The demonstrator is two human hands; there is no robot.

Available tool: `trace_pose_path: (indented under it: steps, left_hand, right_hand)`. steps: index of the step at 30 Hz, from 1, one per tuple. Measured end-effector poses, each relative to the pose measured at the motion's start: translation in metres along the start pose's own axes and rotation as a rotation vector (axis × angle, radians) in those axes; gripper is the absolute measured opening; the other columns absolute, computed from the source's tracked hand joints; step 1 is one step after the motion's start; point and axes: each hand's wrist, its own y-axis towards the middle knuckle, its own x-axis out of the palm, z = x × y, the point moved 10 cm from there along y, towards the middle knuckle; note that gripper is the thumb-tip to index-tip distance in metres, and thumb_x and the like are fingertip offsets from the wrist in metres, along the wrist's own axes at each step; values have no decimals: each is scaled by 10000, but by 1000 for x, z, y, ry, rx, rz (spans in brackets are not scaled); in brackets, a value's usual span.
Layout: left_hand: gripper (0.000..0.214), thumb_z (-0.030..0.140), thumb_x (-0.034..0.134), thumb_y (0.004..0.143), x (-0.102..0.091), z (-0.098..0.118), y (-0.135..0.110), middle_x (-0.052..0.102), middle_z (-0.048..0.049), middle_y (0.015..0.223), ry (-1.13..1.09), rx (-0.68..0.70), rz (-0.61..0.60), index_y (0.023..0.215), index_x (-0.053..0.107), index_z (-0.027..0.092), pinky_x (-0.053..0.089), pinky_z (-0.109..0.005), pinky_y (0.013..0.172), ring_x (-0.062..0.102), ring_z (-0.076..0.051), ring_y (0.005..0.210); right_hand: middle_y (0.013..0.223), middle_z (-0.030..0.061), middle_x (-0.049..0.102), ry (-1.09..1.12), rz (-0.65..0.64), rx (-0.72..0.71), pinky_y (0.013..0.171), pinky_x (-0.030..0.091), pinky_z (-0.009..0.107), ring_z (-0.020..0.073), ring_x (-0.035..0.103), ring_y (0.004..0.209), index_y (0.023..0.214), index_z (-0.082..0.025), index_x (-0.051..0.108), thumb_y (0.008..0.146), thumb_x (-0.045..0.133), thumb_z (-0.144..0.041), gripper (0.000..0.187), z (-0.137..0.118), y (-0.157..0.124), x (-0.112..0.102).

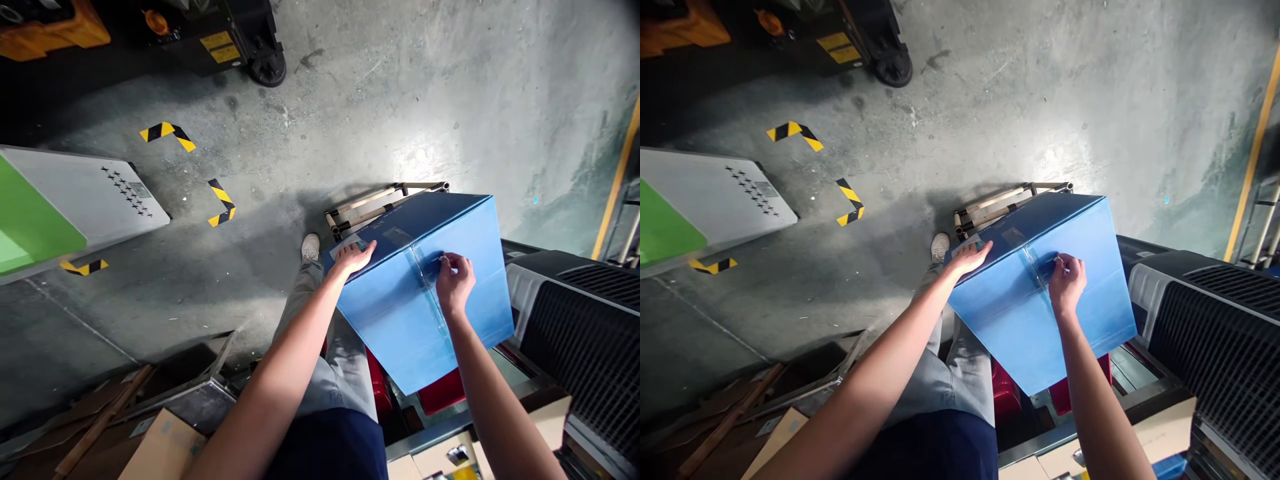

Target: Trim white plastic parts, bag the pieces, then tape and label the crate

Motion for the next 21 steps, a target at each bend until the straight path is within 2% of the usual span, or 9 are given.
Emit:
trace_pose_path:
  steps: [3, 8, 11, 14, 17, 19, 21]
  left_hand:
    - [778, 730, 429, 882, -2, 2, -4, 507, -316, 1440, -14, 2, 30, 1293, 590, 90, 373, -564, 1098, 479, -404, 1374]
    - [706, 610, 453, 938, -3, 9, -32, 390, -328, 1524, -48, 78, 44, 1359, 534, 49, 295, -531, 1177, 344, -383, 1470]
    - [651, 556, 462, 954, -8, 15, -57, 434, -313, 1502, -82, 149, 59, 1339, 553, 39, 300, -510, 1192, 368, -374, 1460]
    - [510, 462, 445, 982, -22, 24, -95, 576, -253, 1402, -134, 262, 120, 1271, 613, 77, 344, -449, 1186, 489, -326, 1384]
    - [396, 394, 387, 1016, -35, 27, -144, 664, -139, 1321, -200, 376, 210, 1236, 640, 183, 444, -358, 1116, 606, -232, 1253]
    - [361, 392, 386, 1020, -32, 26, -175, 699, -102, 1254, -339, 418, 220, 1182, 663, 227, 506, -337, 1045, 655, -205, 1162]
    - [328, 406, 441, 1002, -11, 22, -200, 699, -101, 1245, -601, 378, 102, 1166, 670, 237, 520, -351, 1035, 665, -210, 1142]
  right_hand:
    - [983, 102, 622, 17, 22, 16, 757, 497, 334, 196, 575, 825, 994, -173, 655, 912, 432, -349, 295, 3, -1, 4]
    - [964, 96, 624, 45, 36, 23, 763, 492, 342, 191, 568, 804, 956, -178, 645, 900, 443, -337, 263, 6, 0, 7]
    - [961, 100, 633, 64, 45, 31, 777, 486, 354, 195, 568, 815, 937, -176, 650, 881, 460, -329, 250, 8, 4, 6]
    - [887, 78, 654, 115, 40, 62, 743, 483, 348, 187, 582, 763, 925, -181, 658, 853, 474, -297, 230, 8, 2, -1]
    - [755, 27, 630, 339, 66, 145, 637, 455, 320, 160, 549, 630, 910, -197, 641, 805, 484, -253, 197, 1, -18, -24]
    - [702, 6, 580, 557, 91, 189, 562, 413, 302, 146, 502, 572, 838, -212, 602, 767, 498, -246, 130, -12, -45, -46]
    - [639, -5, 503, 799, 22, 252, 513, 389, 307, 149, 461, 529, 754, -237, 540, 783, 457, -284, 100, -30, -78, -60]
